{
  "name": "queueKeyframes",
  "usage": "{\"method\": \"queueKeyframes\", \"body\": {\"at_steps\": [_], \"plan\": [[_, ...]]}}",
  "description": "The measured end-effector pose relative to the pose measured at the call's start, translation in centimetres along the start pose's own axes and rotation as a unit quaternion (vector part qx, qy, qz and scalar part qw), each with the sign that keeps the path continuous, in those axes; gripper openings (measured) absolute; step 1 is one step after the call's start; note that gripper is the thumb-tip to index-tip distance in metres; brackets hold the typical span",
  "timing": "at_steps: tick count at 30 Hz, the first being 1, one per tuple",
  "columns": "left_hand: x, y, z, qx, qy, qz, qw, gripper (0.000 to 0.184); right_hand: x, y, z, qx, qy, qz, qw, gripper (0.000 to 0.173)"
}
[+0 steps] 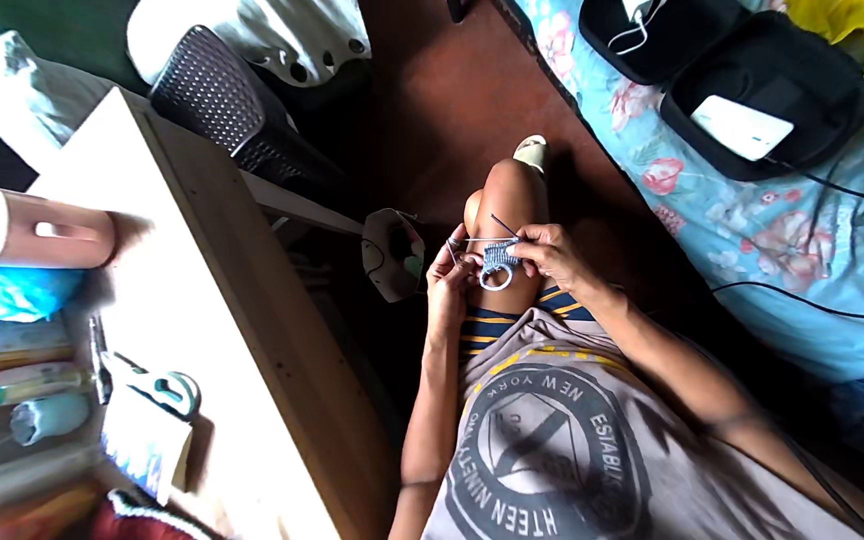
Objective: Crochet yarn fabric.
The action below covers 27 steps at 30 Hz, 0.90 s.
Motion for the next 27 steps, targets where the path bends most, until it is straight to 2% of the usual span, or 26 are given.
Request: {"method": "queueKeyframes", "body": {"at_steps": [4, 8, 12, 16, 23, 27], "plan": [[0.2, 0.2, 0.1, 0.0, -0.011, 0.022, 1.0, 0.059, 0.1, 0.7, -0.3, -0.003, 0.011, 0.008, 1.0, 0.012], [1.5, 1.0, 1.2, -0.016, -0.069, 0.053, 0.996, 0.082, 0.2, 1.1, -0.4, -0.028, 0.018, 0.027, 0.999, 0.008], [2.0, 1.5, 2.0, -0.049, -0.064, 0.035, 0.996, 0.094, -0.1, 1.2, -0.4, -0.02, 0.012, 0.032, 0.999, 0.007], [2.3, 1.7, 2.8, -0.068, -0.063, 0.03, 0.995, 0.095, -0.4, 1.2, -0.6, -0.008, 0.003, 0.009, 1.0, 0.008], [2.1, 2.0, 3.6, -0.07, -0.007, -0.009, 0.997, 0.086, -1.1, 1.7, 0.2, -0.023, -0.052, 0.02, 0.998, 0.009], [3.0, 2.2, 4.1, -0.066, -0.026, 0.022, 0.997, 0.088, -2.4, 2.1, 0.5, -0.013, 0.002, -0.032, 0.999, 0.011]]}}
Point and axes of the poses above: each hand's wrist, its own y-axis away from the middle knuckle, its own z-axis out of the palm, x = y × z, the point moved 8 cm from there along -y, towards the middle knuckle, and after that the axes turned 14 degrees about -y, right-handed, at the moved point
